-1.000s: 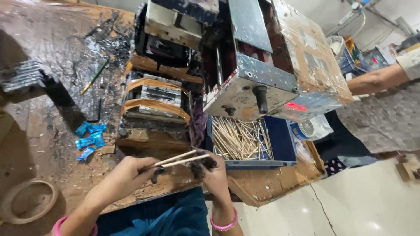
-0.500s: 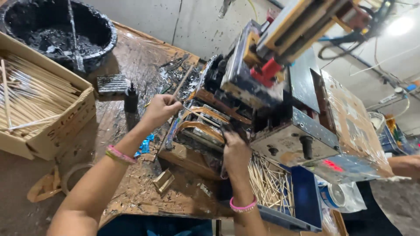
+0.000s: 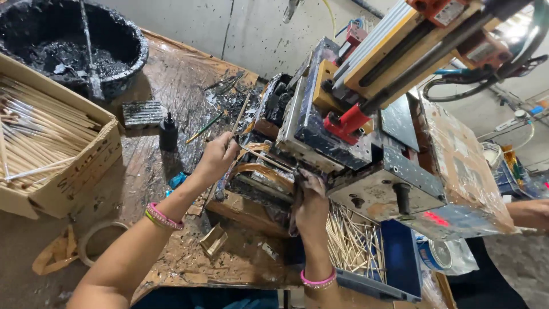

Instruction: The person operates a machine to coat and process wooden sticks with a black paste for incense production.

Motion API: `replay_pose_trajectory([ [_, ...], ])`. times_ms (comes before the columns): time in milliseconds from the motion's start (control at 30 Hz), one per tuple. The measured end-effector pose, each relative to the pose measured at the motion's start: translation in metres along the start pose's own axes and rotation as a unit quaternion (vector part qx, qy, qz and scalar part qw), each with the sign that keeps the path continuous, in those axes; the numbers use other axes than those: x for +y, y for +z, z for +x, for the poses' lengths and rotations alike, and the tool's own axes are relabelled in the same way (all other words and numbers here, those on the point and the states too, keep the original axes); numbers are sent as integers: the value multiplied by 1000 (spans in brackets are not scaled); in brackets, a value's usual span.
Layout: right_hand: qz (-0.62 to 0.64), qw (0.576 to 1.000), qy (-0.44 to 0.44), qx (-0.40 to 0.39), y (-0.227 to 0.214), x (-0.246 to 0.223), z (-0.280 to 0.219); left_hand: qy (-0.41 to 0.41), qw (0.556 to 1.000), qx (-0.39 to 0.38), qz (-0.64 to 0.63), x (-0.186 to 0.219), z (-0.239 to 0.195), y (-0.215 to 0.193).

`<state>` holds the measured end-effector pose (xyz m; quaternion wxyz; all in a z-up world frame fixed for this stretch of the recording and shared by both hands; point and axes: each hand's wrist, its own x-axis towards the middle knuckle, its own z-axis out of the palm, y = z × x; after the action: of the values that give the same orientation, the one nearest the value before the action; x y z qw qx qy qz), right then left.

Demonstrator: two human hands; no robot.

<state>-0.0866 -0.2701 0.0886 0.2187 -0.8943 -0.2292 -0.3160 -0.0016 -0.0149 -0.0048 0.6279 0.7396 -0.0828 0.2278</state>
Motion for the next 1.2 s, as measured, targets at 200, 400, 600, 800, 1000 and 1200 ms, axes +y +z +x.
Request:
replay_pose_trajectory([
  [200, -42, 998, 15, -44, 1, 9, 4, -30, 999, -24, -1, -14, 6, -2],
  [400, -137, 975, 109, -135, 13, 22, -9, -61, 995, -35, -69, -18, 6, -1],
  [600, -72, 997, -4, -31, 4, 8, -8, -38, 999, -4, 13, -11, 10, -2],
  [800, 0, 995, 80, -60, 0, -7, -9, -269, 950, -77, -141, 6, 17, -10],
  [1000, -37, 998, 40, -28, 6, -4, -12, -255, 946, -87, -181, -24, 11, -3],
  [1200, -9, 997, 63, -38, 5, -3, -12, -209, 950, -91, -211, -35, 9, -1],
])
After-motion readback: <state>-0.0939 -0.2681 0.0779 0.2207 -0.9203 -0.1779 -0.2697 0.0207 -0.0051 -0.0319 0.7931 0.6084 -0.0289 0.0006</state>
